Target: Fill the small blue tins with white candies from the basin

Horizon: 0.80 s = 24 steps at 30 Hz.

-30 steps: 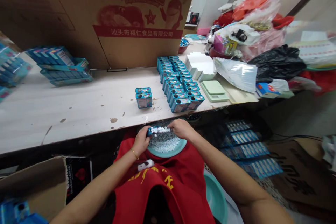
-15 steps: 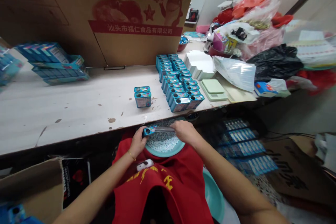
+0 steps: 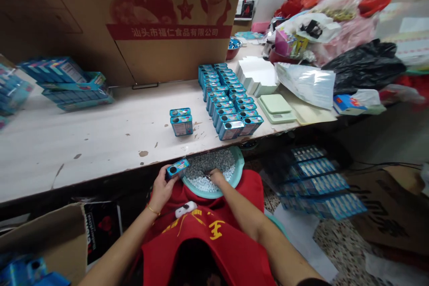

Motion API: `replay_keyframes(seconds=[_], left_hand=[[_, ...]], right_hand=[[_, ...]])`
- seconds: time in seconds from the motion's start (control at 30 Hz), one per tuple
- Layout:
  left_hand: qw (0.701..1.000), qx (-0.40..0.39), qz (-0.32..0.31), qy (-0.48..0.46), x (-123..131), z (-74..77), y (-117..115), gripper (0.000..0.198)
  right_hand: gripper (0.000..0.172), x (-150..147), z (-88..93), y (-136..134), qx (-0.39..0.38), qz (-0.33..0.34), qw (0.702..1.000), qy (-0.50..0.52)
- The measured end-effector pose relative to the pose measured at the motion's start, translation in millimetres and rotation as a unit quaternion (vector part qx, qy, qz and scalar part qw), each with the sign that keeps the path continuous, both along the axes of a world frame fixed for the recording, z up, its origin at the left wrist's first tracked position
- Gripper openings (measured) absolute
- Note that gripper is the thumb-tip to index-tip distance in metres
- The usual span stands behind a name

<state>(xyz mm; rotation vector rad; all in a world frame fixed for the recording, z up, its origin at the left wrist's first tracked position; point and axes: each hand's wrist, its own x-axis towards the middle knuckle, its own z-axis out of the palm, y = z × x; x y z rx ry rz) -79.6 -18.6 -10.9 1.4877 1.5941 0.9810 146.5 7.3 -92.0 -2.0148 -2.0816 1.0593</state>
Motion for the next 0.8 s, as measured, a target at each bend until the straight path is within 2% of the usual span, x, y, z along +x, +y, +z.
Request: replay_keyframes(seconds=[0.1, 0.17, 0.27, 0.37, 0.5, 0.63, 0.73, 0.8], left_hand=[[1.000, 0.004, 0.003, 0.011, -1.9, -2.1, 1.5, 0.040], [1.000, 0.005, -0.003, 0.022, -1.8, -1.6, 3.3, 0.040], [0.999, 0.005, -0.014, 0.029, 1.8, 0.1, 6.1, 0.039], [0.999, 0.010, -0.037, 0.035, 10.4, 0.2, 8.4, 0.037], [0.994, 0.021, -0.089, 0.058, 26.9, -1.1, 11.1, 0.036], [0.990, 0.042, -0.110, 0.073, 38.5, -3.8, 12.8, 0.039], [0.988, 0.055, -0.115, 0.087, 40.5, -7.5, 12.8, 0.040], [0.988, 0.056, -0.111, 0.091, 40.0, -9.8, 12.4, 0.040]], right_hand=[[0.027, 17.4, -3.5, 0.5, -0.021, -0.026, 0.996, 0.087], [0.031, 30.8, 4.4, -0.5, -0.024, -0.035, 0.992, 0.122], [0.035, 50.4, 33.2, -2.1, -0.033, -0.049, 0.983, 0.177], [0.037, 64.3, 75.2, -1.2, -0.037, -0.041, 0.974, 0.221], [0.037, 64.6, 127.8, 4.0, 0.020, 0.040, 0.989, 0.138], [0.038, 45.7, 168.6, 6.2, 0.064, 0.109, 0.992, 0.021], [0.035, 25.5, 194.8, 4.4, 0.079, 0.167, 0.973, -0.138], [0.031, 12.4, 208.1, 3.6, 0.086, 0.196, 0.956, -0.199]])
